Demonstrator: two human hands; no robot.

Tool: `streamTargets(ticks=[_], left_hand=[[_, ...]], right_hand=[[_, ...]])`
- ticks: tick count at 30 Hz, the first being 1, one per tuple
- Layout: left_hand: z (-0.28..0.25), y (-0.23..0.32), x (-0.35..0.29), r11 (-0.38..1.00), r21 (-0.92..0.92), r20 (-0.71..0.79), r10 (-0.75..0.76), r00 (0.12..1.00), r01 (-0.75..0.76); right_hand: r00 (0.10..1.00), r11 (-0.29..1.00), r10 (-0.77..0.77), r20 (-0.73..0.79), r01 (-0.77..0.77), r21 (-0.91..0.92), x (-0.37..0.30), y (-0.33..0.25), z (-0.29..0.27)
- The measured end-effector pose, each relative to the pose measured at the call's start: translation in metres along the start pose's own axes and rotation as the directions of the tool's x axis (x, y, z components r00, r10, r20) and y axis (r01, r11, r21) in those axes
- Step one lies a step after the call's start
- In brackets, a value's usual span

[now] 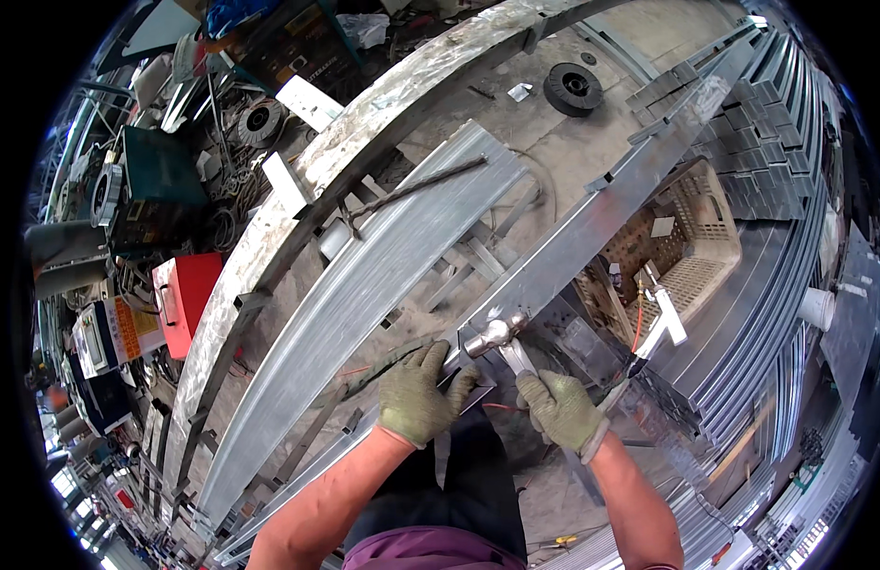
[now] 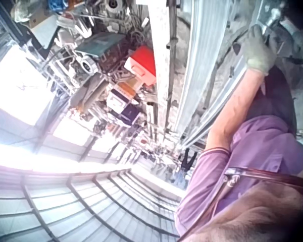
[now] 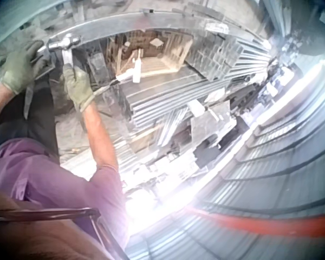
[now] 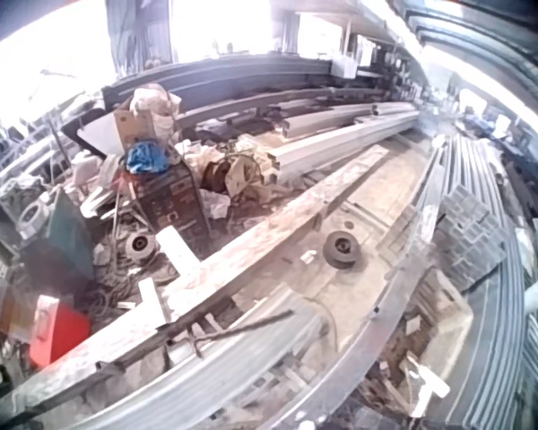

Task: The person aligns metal bars on a workbench, uses a hammer to adjust joints, and welds the connections with a handheld welding tool. The person repeatedly repositions the frame and welds multiple joints to assemble the structure.

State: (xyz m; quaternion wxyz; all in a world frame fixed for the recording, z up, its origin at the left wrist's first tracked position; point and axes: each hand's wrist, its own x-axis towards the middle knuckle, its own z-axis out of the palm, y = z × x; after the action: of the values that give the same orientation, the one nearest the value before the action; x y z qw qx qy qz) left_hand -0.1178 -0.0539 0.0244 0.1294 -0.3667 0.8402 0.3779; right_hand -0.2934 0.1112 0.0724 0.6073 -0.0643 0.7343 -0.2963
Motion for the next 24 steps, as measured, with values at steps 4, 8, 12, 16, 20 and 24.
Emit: streamTargets(ticks=[4, 8, 12, 16, 20, 24], left_hand=[[0.007, -0.004, -0.003, 0.995, 0.067, -0.134, 0.085, 0.987, -0.076], [0.008, -0.005, -0.001, 0.993, 0.040, -0.171, 0.118, 0.978, -0.112], [0.003, -0.003, -0.002, 0.997, 0.001, -0.123, 0.079, 0.989, -0.079], [0.005, -0.006, -0.004, 0.993, 0.019, -0.181, 0.116, 0.977, -0.115], [0.002, -0.004, -0.005, 0.993, 0.006, -0.188, 0.118, 0.975, -0.119], [0.002, -0.002, -0.006, 0.993, -0.001, -0.179, 0.115, 0.977, -0.117]], right_hand=[[0.985, 0.977, -0.115, -0.130, 0.135, 0.163, 0.000, 0.008, 0.002], [0.999, 0.998, 0.035, 0.000, -0.035, 0.043, 0.002, -0.002, 0.003], [0.998, 0.989, -0.019, -0.058, 0.028, 0.144, 0.004, 0.017, -0.001], [0.993, 0.981, -0.068, -0.097, 0.084, 0.175, 0.002, 0.027, 0.005], [0.995, 0.978, -0.061, -0.078, 0.075, 0.196, 0.001, 0.037, 0.019], [0.988, 0.974, -0.105, -0.116, 0.126, 0.186, -0.008, 0.035, 0.030]])
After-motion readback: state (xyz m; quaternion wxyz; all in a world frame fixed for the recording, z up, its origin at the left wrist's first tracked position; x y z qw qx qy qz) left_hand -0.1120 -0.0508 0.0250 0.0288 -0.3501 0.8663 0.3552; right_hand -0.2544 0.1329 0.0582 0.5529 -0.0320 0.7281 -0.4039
